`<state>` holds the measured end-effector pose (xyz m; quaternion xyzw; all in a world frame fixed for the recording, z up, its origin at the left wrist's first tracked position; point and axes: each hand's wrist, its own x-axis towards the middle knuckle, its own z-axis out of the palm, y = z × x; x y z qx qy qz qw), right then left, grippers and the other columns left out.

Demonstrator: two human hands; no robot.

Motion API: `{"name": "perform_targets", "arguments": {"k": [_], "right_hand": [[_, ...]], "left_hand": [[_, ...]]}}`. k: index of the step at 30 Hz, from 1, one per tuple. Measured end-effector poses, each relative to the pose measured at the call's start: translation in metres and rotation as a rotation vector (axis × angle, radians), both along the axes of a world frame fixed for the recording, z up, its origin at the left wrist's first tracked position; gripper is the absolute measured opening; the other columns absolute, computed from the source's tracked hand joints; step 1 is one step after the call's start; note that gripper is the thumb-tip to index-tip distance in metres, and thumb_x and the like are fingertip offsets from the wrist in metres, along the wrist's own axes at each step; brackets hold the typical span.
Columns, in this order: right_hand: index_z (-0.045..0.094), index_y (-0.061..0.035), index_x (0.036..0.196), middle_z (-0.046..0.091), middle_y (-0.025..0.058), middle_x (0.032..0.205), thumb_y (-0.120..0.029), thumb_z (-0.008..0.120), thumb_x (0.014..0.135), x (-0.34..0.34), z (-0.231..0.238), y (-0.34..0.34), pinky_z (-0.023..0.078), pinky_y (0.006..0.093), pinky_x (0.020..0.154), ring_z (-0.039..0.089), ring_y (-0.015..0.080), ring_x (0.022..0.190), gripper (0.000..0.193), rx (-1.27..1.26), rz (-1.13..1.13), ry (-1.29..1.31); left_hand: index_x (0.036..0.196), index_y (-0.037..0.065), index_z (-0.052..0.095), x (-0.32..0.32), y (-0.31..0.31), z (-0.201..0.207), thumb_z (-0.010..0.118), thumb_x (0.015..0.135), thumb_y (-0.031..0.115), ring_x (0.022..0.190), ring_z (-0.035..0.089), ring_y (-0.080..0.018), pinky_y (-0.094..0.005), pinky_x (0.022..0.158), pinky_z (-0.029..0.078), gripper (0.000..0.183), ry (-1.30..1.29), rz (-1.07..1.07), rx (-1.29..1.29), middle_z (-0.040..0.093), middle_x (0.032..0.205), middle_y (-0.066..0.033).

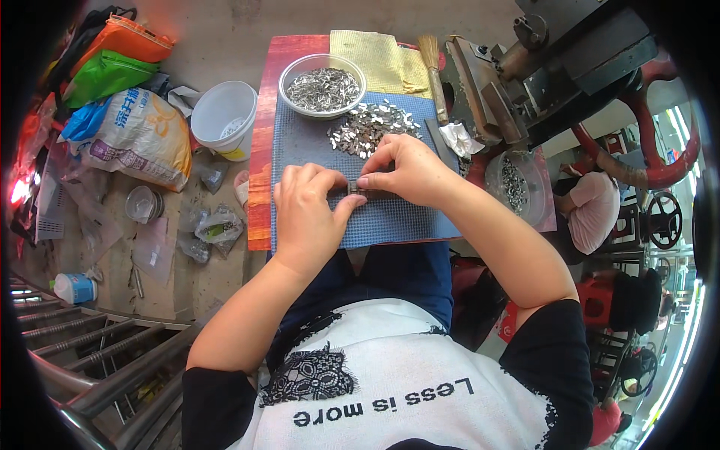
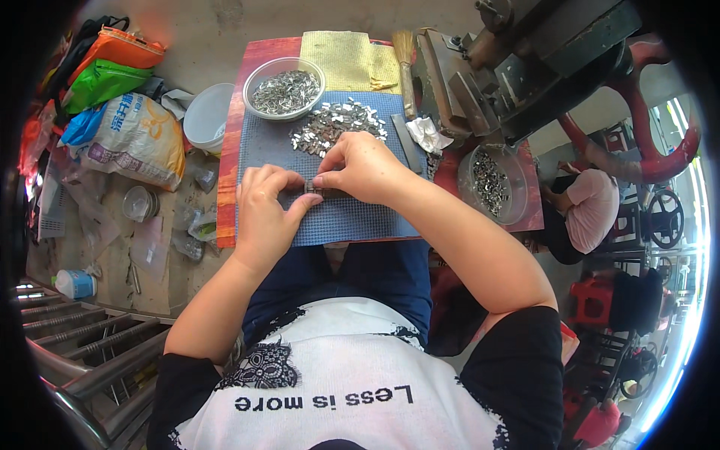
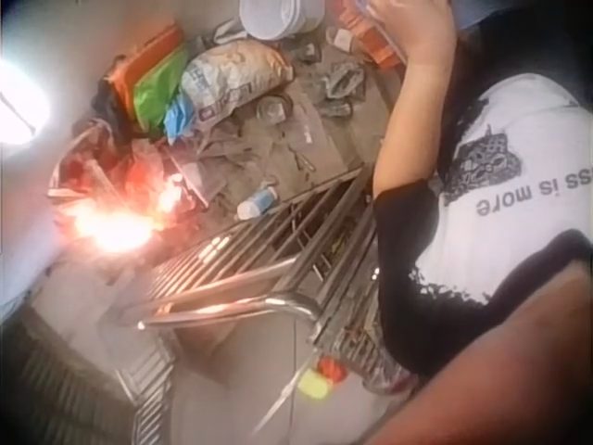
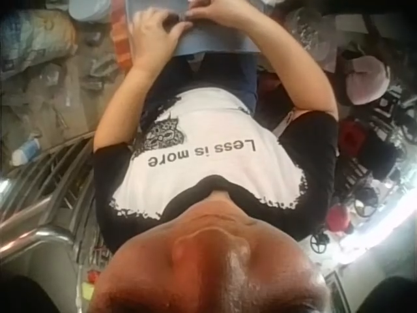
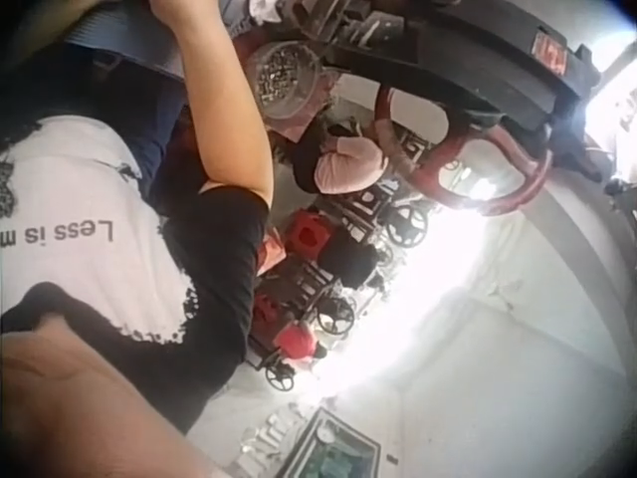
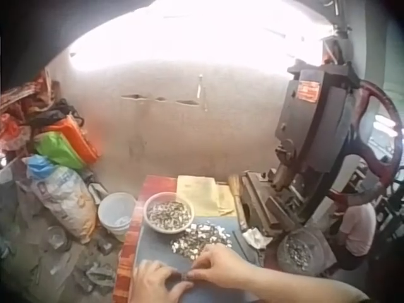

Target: Assembling small metal components onto a strip and using a manual press machine.

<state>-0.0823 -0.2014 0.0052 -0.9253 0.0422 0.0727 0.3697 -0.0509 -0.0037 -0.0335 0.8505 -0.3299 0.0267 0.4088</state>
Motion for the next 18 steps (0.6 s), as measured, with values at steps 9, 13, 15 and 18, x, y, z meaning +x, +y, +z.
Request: {"name": "perform_targets", "arguments": {"k": [9, 13, 15, 18], "right_hand": [[0.078, -0.0063, 0.089, 0.063, 0.0091, 0.087, -0.021, 0.082, 0.080, -0.010, 0.005, -0.012, 0.049, 0.0348, 0.079, 0.061, 0.0222, 0.087, 0.018, 0.004, 0.035, -0.014], [0.078, -0.0072, 0.090, 0.062, 0.0096, 0.089, -0.023, 0.082, 0.081, -0.009, 0.000, -0.010, 0.049, 0.0349, 0.079, 0.061, 0.0221, 0.088, 0.019, 0.030, 0.001, 0.016], [0.078, -0.0084, 0.090, 0.061, 0.0101, 0.090, -0.025, 0.082, 0.081, -0.008, -0.002, -0.005, 0.049, 0.0357, 0.080, 0.060, 0.0234, 0.088, 0.019, -0.036, -0.011, -0.039], [0.077, -0.0097, 0.089, 0.060, 0.0092, 0.090, -0.026, 0.082, 0.080, -0.011, 0.000, -0.003, 0.048, 0.0363, 0.083, 0.058, 0.0247, 0.090, 0.019, -0.120, 0.014, -0.079]], "left_hand": [[0.087, 0.010, 0.071, 0.001, -0.001, 0.001, 0.084, 0.073, 0.024, 0.096, 0.055, -0.0251, -0.0398, 0.087, 0.039, 0.024, -0.027, -0.002, 0.000, 0.063, 0.090, -0.0012], [0.087, 0.010, 0.071, 0.000, -0.001, 0.000, 0.084, 0.073, 0.024, 0.096, 0.054, -0.0251, -0.0399, 0.087, 0.039, 0.024, -0.030, -0.006, 0.005, 0.063, 0.090, -0.0010], [0.087, 0.010, 0.071, 0.000, -0.001, 0.001, 0.084, 0.074, 0.025, 0.097, 0.054, -0.0251, -0.0399, 0.087, 0.038, 0.024, -0.022, -0.005, 0.001, 0.063, 0.091, -0.0010], [0.086, 0.009, 0.071, 0.000, -0.002, 0.001, 0.085, 0.072, 0.024, 0.093, 0.055, -0.0239, -0.0379, 0.085, 0.039, 0.025, -0.058, 0.011, -0.010, 0.063, 0.085, -0.0021]]}}
